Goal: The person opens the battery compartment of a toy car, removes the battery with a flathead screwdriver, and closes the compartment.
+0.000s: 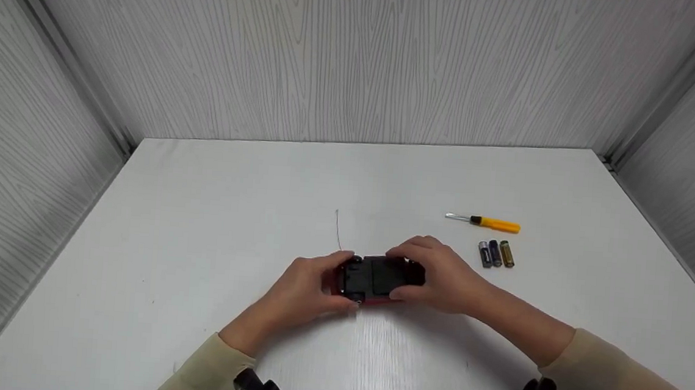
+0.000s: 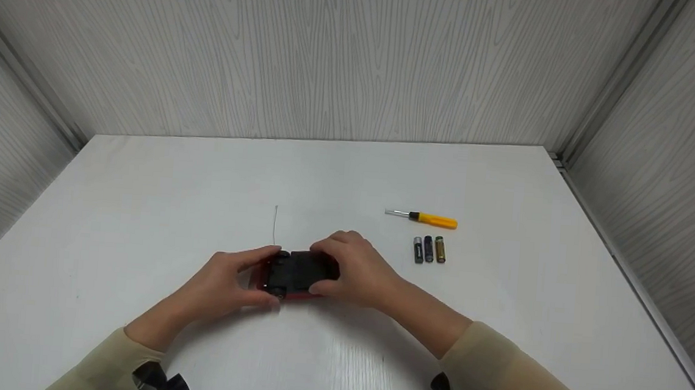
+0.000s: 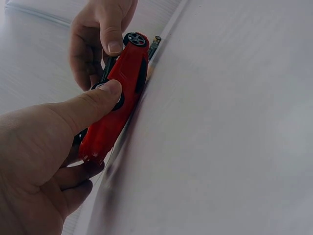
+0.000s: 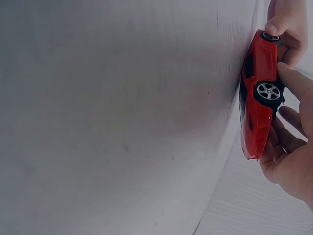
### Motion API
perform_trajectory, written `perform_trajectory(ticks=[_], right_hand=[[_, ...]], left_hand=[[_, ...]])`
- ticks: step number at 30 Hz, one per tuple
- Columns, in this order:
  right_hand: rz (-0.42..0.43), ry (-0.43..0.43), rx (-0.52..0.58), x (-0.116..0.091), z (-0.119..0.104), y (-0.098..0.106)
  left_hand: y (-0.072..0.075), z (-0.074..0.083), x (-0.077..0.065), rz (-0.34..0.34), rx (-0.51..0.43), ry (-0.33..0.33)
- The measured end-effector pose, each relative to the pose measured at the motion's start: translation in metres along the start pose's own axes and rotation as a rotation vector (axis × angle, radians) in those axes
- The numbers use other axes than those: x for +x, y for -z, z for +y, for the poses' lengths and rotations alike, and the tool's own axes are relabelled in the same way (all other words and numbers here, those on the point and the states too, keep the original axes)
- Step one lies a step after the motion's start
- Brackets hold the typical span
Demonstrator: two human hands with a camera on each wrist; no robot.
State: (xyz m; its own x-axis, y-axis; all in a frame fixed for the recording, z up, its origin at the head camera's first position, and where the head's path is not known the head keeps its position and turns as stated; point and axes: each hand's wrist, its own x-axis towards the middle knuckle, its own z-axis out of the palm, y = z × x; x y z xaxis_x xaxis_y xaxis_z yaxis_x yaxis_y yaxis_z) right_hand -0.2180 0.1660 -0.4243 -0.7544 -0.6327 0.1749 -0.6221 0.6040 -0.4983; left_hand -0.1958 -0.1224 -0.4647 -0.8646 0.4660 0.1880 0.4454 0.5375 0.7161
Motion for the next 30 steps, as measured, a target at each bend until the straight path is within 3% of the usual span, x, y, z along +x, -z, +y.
perform_trajectory(ticks=[30], right_hand=[[-0.004, -0.027, -0.004, 0.0027, -0.0054, 0.0024]], left_hand=[[0.0006, 0.0008, -0.0001, -0.013, 0.002, 0.025]])
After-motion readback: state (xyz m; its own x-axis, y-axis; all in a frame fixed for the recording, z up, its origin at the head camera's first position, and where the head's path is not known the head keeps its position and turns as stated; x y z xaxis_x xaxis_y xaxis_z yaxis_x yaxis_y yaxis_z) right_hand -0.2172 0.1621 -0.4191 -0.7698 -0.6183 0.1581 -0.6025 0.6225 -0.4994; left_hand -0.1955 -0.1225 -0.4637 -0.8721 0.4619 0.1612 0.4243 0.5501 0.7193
